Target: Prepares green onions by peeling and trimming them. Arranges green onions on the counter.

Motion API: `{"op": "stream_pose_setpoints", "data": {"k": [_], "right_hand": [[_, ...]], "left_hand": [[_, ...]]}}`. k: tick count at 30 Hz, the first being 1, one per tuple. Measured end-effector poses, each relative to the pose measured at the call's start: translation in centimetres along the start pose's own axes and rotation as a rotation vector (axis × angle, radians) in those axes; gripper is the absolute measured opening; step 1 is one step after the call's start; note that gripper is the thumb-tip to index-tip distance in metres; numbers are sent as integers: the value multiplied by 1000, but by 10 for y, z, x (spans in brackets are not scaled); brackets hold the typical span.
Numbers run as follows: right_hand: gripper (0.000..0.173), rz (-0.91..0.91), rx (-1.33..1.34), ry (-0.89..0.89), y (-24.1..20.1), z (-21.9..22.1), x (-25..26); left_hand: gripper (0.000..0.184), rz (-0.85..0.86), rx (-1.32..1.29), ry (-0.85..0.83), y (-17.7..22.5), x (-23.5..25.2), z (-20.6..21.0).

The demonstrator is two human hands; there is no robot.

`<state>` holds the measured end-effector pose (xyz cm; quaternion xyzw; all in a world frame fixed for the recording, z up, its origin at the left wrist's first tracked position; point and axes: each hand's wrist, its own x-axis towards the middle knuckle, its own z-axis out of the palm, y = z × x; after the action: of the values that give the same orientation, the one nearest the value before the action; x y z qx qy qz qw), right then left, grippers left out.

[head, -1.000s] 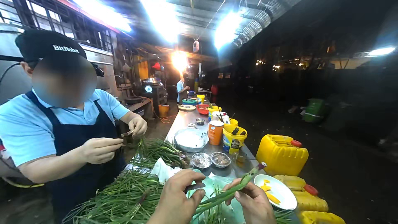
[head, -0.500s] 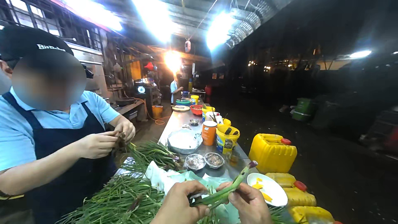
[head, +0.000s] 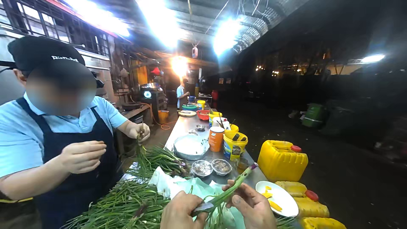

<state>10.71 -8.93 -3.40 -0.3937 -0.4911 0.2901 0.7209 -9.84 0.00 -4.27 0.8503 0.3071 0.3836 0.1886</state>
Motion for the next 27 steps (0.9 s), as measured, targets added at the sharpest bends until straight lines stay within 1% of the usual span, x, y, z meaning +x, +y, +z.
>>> {"op": "stream_pose_setpoints", "data": {"k": [1,2,4,6,7,10,14,16,19,20,23,25,27], "right_hand": [[40,12,-25,38,0,4,0],[34,28,-36,89,-1,9,-1],[20,41,-31,185,-1,13,0],[18,15,-16,214,2,7,2],[19,-2,-5,212,4,2,2],[20,-29,32,174,7,-12,2],[20,-86,87,43,8,-21,1],[19,-95,103,-2,5,-22,1],[19,-117,72,-91,0,-21,0],[19,-122,37,-116,-2,-20,-1],[21,-126,-110,-147,-14,-19,-3],[18,-134,-218,-166,-19,-26,-4],[16,-115,-344,-165,-26,-36,-6]], "left_hand": [[12,65,132,95,4,-3,7],[11,123,233,153,6,-7,15],[18,167,297,163,9,-14,25],[31,135,231,116,11,-22,24],[35,111,171,105,11,-24,19],[33,24,30,114,5,-21,-2],[26,-72,-99,159,-8,-3,-18],[31,-62,-104,107,-10,5,-19],[43,54,-44,-84,0,16,-14],[41,99,-26,-129,5,19,-8],[19,188,8,-198,17,26,1],[18,220,-26,-243,20,29,-4],[19,258,-122,-262,20,29,-13]]}}
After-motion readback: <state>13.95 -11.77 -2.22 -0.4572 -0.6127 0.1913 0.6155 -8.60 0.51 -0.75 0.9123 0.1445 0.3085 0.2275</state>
